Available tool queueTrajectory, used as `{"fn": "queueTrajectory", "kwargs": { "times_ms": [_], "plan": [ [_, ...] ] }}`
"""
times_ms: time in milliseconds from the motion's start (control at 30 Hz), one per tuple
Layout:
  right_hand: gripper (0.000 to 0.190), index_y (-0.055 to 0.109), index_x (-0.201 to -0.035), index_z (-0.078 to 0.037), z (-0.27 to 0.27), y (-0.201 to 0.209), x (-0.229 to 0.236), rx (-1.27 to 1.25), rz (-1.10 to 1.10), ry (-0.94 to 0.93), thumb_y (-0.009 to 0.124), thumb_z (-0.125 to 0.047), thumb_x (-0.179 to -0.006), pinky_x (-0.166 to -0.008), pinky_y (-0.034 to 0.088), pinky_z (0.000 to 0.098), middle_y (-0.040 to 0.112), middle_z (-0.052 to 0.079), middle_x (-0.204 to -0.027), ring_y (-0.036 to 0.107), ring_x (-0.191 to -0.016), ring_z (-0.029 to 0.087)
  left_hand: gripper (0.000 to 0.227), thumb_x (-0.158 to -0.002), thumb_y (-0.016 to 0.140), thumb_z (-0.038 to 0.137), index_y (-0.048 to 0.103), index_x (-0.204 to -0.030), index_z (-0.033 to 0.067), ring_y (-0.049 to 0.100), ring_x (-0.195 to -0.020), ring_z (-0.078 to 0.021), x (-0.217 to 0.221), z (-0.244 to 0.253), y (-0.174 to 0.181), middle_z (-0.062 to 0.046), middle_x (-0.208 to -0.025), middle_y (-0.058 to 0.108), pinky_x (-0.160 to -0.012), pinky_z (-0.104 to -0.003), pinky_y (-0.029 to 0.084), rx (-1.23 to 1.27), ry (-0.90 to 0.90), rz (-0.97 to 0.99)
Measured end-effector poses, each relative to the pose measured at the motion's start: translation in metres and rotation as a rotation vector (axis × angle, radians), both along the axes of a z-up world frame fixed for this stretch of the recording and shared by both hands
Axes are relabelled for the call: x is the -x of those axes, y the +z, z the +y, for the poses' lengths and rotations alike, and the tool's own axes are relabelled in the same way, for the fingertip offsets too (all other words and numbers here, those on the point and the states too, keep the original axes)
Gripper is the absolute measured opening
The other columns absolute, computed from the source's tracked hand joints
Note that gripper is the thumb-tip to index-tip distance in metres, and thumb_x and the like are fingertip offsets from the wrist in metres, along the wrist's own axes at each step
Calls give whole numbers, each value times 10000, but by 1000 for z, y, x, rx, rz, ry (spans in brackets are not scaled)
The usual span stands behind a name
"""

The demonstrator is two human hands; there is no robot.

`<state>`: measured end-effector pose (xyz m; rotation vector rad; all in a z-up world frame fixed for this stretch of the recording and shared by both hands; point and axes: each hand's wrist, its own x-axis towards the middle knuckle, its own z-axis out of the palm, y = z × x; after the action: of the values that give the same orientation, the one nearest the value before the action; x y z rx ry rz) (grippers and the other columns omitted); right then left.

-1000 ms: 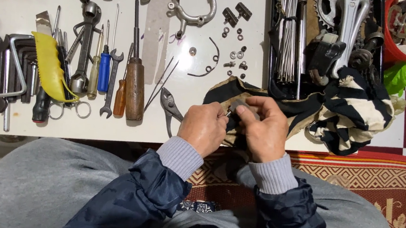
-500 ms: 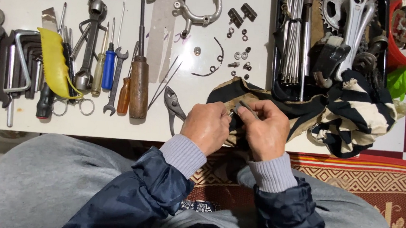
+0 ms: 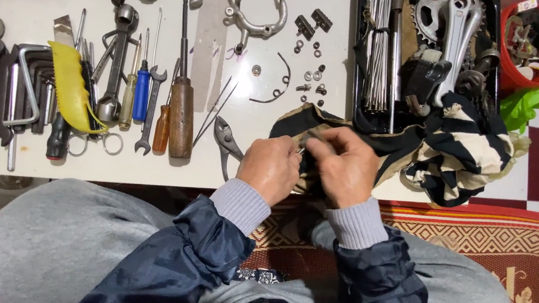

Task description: The person sits cross-legged on the floor and uses a metal file to smooth the edges of a small metal part. They hold the part with one hand and file it with the other, occasionally wiping the part with a cloth to check the surface.

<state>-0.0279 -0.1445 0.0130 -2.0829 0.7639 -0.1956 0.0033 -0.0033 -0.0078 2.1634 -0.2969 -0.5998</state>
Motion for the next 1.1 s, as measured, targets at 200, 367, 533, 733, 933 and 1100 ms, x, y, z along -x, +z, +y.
{"fn": "queueTrajectory", "kwargs": {
  "times_ms": [200, 367, 533, 733, 933, 1100],
  "plan": [
    [180, 786, -952, -75, -22, 11, 3, 55, -102, -37, 847, -134, -793, -573, 558, 325, 717, 103, -747, 675, -607, 167, 314, -946, 607, 264, 731, -1110, 26, 753, -901, -374, 0, 2, 4, -208, -889, 757, -690, -419, 628, 45, 62, 73],
    [226, 787, -974, -88, -27, -5, 10, 263, -179, 88, 866, -201, -795, -707, 557, 385, 715, 115, -795, 696, -749, 274, 342, -992, 503, 197, 700, -1141, -38, 758, -663, -258, -4, 7, 32, -177, -766, 755, -600, -353, 627, 190, 121, 143],
    [258, 774, -1093, -117, -37, -5, 20, 758, -447, 273, 845, -265, -894, -850, 537, 374, 692, 70, -952, 651, -933, 281, 329, -995, 509, 197, 691, -1149, -30, 746, -571, -162, -7, 8, 39, -124, -775, 770, -554, -303, 620, 231, 203, 165],
    [230, 770, -1107, -139, -54, 5, 56, 692, -397, 113, 846, -261, -927, -816, 541, 374, 680, 71, -919, 681, -889, 275, 317, -956, 605, 194, 702, -1130, -53, 742, -569, -159, -9, 3, 38, -136, -826, 758, -562, -304, 613, 325, 248, 204],
    [384, 727, -1150, -120, -67, -5, 84, 325, 70, -231, 831, -315, -836, -744, 537, 397, 732, 105, -851, 710, -796, 268, 270, -883, 698, 242, 766, -1069, 58, 755, -600, -170, 8, -25, 32, -116, -841, 754, -565, -302, 611, 333, 178, 265],
    [221, 791, -968, -228, -86, -26, 86, 167, 298, -237, 828, -379, -811, -753, 546, 367, 744, 30, -793, 723, -811, 240, 271, -888, 669, 187, 757, -1072, 9, 730, -598, -153, 23, -43, 38, -104, -779, 715, -615, -280, 598, 369, 70, 367]
  ]
}}
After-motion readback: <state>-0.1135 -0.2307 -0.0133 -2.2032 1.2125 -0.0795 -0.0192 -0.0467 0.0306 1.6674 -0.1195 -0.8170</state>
